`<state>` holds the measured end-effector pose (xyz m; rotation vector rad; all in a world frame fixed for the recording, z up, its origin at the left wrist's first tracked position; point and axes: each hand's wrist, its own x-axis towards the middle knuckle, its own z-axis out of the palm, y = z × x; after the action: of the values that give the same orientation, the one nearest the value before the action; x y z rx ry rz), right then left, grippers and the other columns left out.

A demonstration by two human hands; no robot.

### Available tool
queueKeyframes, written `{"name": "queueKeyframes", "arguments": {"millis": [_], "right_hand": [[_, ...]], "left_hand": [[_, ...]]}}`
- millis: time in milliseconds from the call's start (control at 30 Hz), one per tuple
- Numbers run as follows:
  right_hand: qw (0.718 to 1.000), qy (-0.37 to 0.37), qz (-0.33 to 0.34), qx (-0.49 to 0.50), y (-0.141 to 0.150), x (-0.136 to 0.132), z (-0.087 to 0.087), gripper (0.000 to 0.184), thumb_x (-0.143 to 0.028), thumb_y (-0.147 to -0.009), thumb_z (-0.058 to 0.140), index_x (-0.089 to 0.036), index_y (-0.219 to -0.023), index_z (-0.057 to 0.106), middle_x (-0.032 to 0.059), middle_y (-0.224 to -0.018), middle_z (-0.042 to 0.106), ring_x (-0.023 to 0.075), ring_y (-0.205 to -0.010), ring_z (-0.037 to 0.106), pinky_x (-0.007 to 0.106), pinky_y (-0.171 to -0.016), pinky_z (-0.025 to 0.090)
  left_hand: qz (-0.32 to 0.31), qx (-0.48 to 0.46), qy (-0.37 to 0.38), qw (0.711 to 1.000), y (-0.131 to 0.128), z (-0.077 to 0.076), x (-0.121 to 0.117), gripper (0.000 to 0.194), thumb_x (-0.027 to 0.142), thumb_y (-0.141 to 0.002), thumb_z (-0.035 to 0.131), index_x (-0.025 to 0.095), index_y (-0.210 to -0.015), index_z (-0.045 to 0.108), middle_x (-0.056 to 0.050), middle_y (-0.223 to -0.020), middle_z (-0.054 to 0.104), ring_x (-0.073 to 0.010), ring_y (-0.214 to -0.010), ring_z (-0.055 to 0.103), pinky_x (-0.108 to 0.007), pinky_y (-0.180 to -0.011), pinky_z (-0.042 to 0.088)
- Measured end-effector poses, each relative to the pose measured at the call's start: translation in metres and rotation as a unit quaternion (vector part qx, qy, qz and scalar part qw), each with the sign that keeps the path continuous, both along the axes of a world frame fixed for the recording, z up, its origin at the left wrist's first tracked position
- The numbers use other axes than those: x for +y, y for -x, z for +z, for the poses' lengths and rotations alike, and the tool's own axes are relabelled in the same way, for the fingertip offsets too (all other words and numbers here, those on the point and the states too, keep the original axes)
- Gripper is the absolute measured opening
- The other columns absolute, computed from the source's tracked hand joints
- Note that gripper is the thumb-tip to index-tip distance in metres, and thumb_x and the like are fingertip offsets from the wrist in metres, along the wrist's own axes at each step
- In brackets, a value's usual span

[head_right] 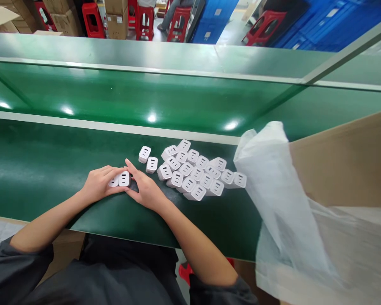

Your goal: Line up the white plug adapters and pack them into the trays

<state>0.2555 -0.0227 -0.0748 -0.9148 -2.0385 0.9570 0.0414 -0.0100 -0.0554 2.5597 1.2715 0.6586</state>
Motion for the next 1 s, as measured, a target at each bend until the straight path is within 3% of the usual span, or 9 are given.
{"name": "queueKeyframes", "arguments": {"millis": [133,200,267,400,500,700,767,867,1000], "right_hand": [[0.997,-0.070,-0.028,0.007,-0.002,0.001,0.009,0.073,-0.027,-0.092,0.061,-0.027,-0.155,0.024,0.0143,-0.147,0.049,0.0269,-0.135,0.049,0.048,-0.100,0.056],[0.992,-0.106,-0.065,0.019,-0.002,-0.001,0.013,0.061,-0.024,-0.090,0.061,-0.027,-0.146,0.037,0.0142,-0.142,0.052,0.0270,-0.133,0.051,0.049,-0.100,0.056],[0.985,-0.144,-0.093,0.019,-0.001,-0.003,0.015,0.049,-0.023,-0.090,0.061,-0.026,-0.136,0.045,0.0140,-0.138,0.055,0.0275,-0.130,0.054,0.051,-0.101,0.054],[0.976,-0.195,-0.092,-0.035,0.007,-0.010,0.015,0.050,-0.030,-0.089,0.063,-0.025,-0.136,0.046,0.0162,-0.144,0.049,0.0302,-0.130,0.054,0.053,-0.103,0.053],[0.968,-0.216,-0.104,-0.071,0.015,-0.014,0.013,0.054,-0.034,-0.089,0.065,-0.024,-0.139,0.046,0.0178,-0.148,0.043,0.0315,-0.133,0.050,0.051,-0.100,0.055],[0.950,-0.242,-0.116,-0.160,0.018,-0.011,0.019,0.036,-0.025,-0.091,0.057,-0.020,-0.126,0.054,0.0186,-0.146,0.045,0.0320,-0.135,0.048,0.048,-0.107,0.052],[0.951,-0.258,-0.097,-0.144,0.014,-0.012,0.023,0.041,-0.022,-0.089,0.059,-0.024,-0.129,0.051,0.0174,-0.146,0.045,0.0334,-0.133,0.049,0.049,-0.105,0.054],[0.963,-0.251,-0.065,-0.080,0.011,-0.019,0.027,0.058,-0.020,-0.084,0.064,-0.034,-0.137,0.047,0.0124,-0.148,0.043,0.0372,-0.131,0.051,0.052,-0.095,0.060],[0.971,-0.208,0.037,-0.108,0.013,-0.021,0.028,0.073,-0.020,-0.085,0.063,-0.048,-0.147,0.038,0.0048,-0.154,0.039,0.0405,-0.131,0.052,0.058,-0.087,0.062]], "left_hand": [[0.068,-0.120,0.071,0.988,0.004,0.008,0.001,0.056,0.067,-0.078,0.068,0.021,-0.110,0.070,-0.007,-0.104,0.075,-0.0219,-0.089,0.069,-0.031,-0.079,0.052],[0.112,-0.203,0.157,0.960,0.003,0.012,0.001,0.059,0.068,-0.072,0.072,0.021,-0.108,0.071,-0.007,-0.104,0.075,-0.0228,-0.092,0.069,-0.032,-0.082,0.053],[0.160,-0.328,0.276,0.889,0.001,0.013,0.002,0.062,0.072,-0.073,0.068,0.019,-0.106,0.070,-0.007,-0.099,0.074,-0.0220,-0.087,0.069,-0.031,-0.076,0.054],[0.216,-0.532,0.438,0.692,-0.007,0.009,0.001,0.070,0.079,-0.077,0.058,0.014,-0.099,0.069,-0.007,-0.083,0.072,-0.0180,-0.072,0.067,-0.028,-0.064,0.054],[0.197,-0.552,0.488,0.647,-0.014,0.006,-0.004,0.069,0.078,-0.077,0.060,0.014,-0.102,0.069,-0.009,-0.088,0.074,-0.0189,-0.076,0.069,-0.028,-0.065,0.056],[0.125,-0.512,0.540,0.656,-0.024,-0.002,-0.005,0.054,0.063,-0.099,0.033,0.023,-0.106,0.069,-0.006,-0.102,0.075,-0.0215,-0.092,0.072,-0.037,-0.079,0.060],[0.088,-0.474,0.499,0.720,-0.019,-0.003,-0.010,0.051,0.058,-0.101,0.030,0.024,-0.113,0.066,-0.007,-0.106,0.074,-0.0221,-0.094,0.071,-0.040,-0.080,0.060],[0.058,-0.415,0.383,0.823,0.005,0.004,-0.040,0.044,0.052,-0.096,0.050,0.022,-0.127,0.059,-0.010,-0.121,0.068,-0.0228,-0.105,0.067,-0.039,-0.089,0.057],[0.071,-0.366,0.240,0.896,0.059,0.018,-0.117,0.043,0.043,-0.094,0.056,0.022,-0.131,0.056,-0.010,-0.121,0.067,-0.0185,-0.102,0.065,-0.033,-0.092,0.054]]}}
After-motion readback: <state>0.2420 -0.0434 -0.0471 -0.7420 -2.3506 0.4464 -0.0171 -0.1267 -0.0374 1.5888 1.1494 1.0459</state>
